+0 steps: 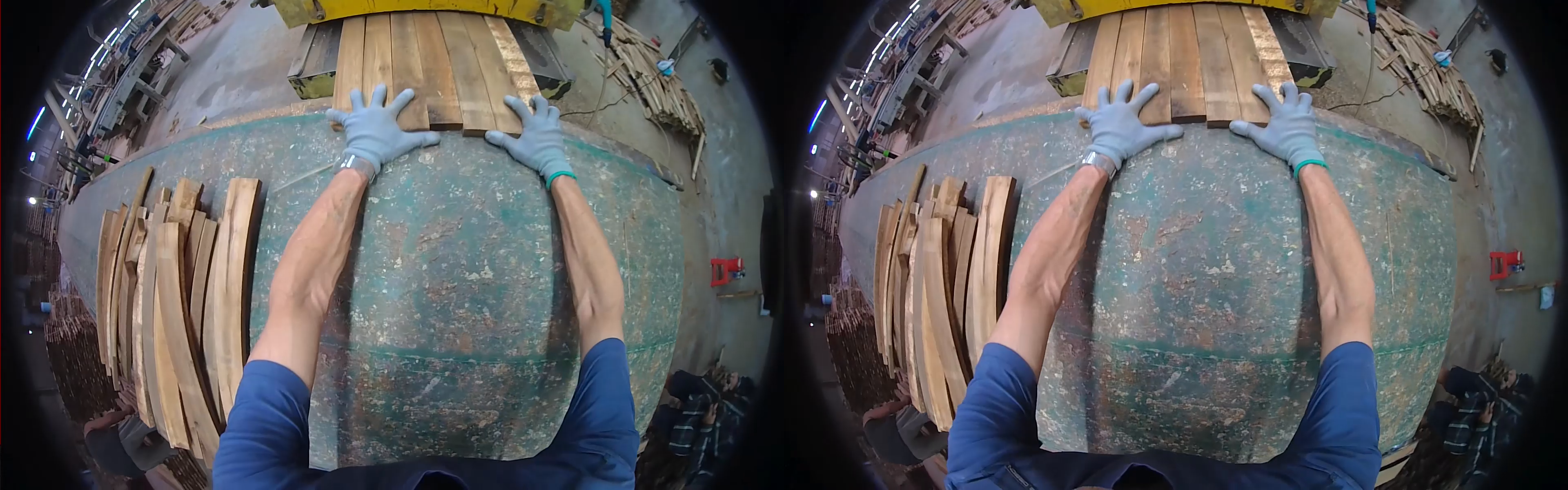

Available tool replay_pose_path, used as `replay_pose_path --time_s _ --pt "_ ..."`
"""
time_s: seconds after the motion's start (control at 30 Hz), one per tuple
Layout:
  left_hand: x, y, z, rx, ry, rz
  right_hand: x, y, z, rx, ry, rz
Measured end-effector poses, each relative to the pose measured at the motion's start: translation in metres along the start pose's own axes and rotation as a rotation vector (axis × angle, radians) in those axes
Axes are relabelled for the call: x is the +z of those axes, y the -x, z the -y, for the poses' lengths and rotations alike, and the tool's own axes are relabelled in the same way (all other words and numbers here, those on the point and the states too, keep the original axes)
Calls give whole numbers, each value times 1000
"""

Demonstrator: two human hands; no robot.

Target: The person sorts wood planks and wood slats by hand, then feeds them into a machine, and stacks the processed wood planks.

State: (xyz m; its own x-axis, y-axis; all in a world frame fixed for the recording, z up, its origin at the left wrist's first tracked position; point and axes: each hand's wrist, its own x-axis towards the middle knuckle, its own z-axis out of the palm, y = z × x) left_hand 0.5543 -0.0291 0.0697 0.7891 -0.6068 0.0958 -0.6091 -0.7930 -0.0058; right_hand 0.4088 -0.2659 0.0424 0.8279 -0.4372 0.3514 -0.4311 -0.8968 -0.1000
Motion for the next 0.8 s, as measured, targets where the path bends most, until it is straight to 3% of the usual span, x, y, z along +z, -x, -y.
replay_pose_path --time_s 0.17,0.4,0.8 --pt "1 -24 6 -8 37 -50 1 -12 18 43 35 116" --pt "16 -62 19 1 77 -56 32 -43 24 71 208 82" --pt "25 -116 43 31 95 -44 57 -96 31 97 204 121"
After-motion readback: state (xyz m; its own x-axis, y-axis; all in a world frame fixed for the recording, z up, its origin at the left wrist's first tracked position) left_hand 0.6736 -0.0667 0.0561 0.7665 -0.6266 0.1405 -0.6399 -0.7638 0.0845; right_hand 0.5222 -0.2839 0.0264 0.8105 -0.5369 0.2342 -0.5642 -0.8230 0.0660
